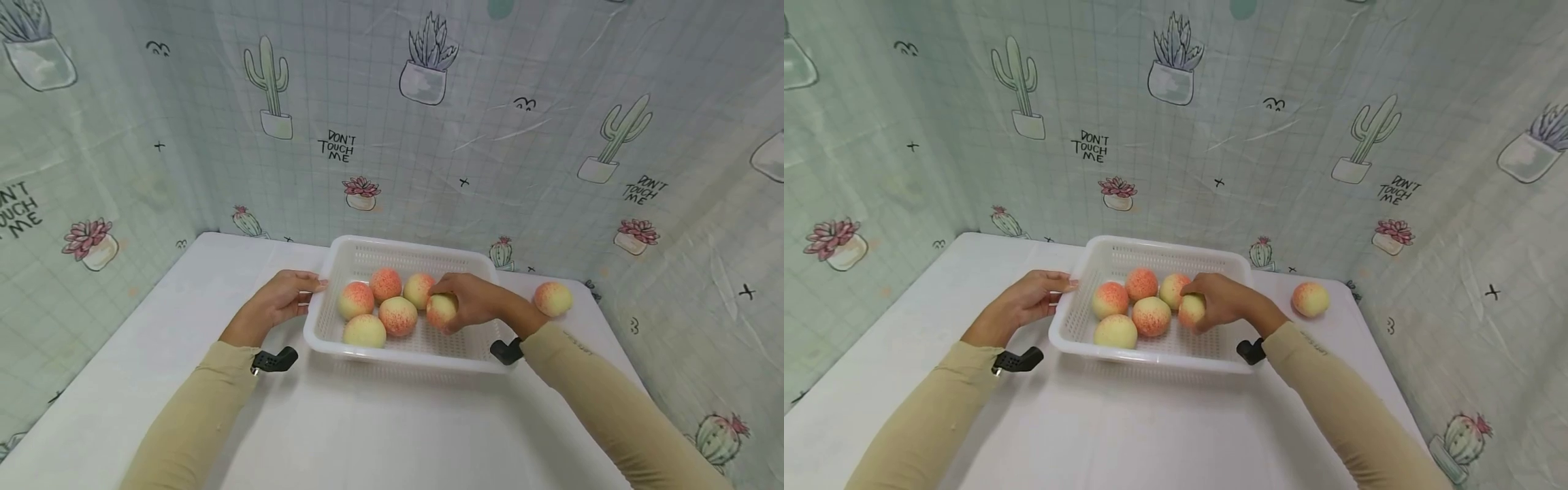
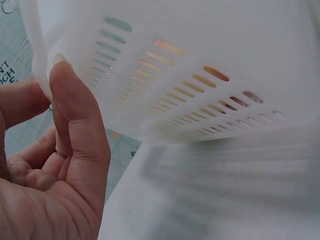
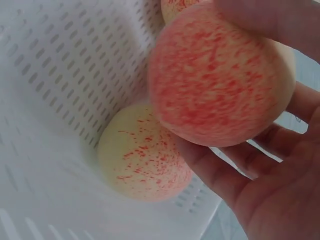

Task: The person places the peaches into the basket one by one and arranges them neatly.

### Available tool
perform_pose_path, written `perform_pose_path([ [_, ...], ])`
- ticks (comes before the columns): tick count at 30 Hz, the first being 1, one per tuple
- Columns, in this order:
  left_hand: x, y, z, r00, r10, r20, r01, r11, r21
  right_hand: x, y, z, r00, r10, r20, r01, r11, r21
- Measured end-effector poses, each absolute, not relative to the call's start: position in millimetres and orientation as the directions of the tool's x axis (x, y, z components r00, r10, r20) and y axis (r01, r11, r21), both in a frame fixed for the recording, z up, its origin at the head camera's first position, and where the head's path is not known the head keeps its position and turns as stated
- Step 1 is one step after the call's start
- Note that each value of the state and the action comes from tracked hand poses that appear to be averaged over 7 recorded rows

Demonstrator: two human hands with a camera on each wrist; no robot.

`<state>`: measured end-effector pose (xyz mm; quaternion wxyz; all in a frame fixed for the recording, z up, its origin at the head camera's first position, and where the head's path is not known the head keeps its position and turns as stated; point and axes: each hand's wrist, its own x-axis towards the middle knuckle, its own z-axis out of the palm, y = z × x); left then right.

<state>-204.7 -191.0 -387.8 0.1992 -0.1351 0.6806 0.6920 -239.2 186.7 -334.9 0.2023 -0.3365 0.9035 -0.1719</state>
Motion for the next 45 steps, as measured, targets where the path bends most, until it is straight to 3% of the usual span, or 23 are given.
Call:
perform_pose_path([
  [13,-205.2,-191.4,-387.7,-0.883,0.091,-0.460,-0.461,0.006,0.887,-245.2,175.1,-345.9,-0.612,-0.742,-0.273,-0.628,0.666,-0.403],
  [30,-204.2,-189.6,-385.4,-0.886,0.086,-0.456,-0.457,0.007,0.890,-243.7,167.6,-350.0,-0.643,-0.705,-0.298,-0.605,0.707,-0.366],
  [45,-203.5,-188.3,-385.9,-0.886,0.074,-0.458,-0.458,0.022,0.889,-242.7,172.5,-342.6,-0.614,-0.726,-0.310,-0.611,0.686,-0.396],
])
